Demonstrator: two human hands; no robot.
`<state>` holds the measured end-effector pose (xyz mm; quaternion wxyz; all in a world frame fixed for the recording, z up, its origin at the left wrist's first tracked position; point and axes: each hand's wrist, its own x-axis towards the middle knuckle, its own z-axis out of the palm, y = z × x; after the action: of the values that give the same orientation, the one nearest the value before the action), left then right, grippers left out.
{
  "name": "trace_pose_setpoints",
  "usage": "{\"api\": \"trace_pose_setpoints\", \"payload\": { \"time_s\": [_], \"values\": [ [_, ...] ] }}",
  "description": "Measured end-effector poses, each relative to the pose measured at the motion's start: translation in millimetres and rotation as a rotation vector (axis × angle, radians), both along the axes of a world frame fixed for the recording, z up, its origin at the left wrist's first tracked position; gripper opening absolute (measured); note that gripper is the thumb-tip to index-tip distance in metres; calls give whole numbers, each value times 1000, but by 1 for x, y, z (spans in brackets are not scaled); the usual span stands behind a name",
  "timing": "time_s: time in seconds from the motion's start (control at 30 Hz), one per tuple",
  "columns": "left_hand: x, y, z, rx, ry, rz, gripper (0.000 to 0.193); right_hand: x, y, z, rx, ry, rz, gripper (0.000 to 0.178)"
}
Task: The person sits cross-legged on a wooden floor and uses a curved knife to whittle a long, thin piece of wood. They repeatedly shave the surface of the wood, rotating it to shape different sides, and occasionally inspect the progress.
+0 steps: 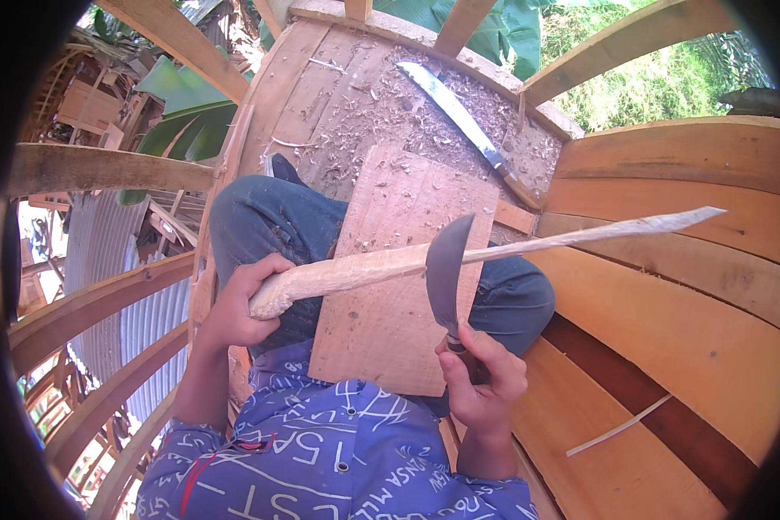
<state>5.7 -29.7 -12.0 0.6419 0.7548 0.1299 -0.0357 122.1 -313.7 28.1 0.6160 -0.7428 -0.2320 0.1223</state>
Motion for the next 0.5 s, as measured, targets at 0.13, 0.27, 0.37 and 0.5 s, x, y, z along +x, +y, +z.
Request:
{"api": "trace_pose_setpoints", "payload": {
  "time_s": [0.13,0.27,0.37,0.5],
  "values": [
    [4,2,2,-14,65,-21,41,-1,4,-4,17,-8,83,40],
    [1,-1,-1,-37,35,21,47,1,5,-2,148,15,-16,35],
    [3,-1,2,-38,64,21,47,-1,8,1,235,103,-106,33],
    [3,-2,0,-54,67,36,48,3,4,5,161,62,-19,34]
  ]
}}
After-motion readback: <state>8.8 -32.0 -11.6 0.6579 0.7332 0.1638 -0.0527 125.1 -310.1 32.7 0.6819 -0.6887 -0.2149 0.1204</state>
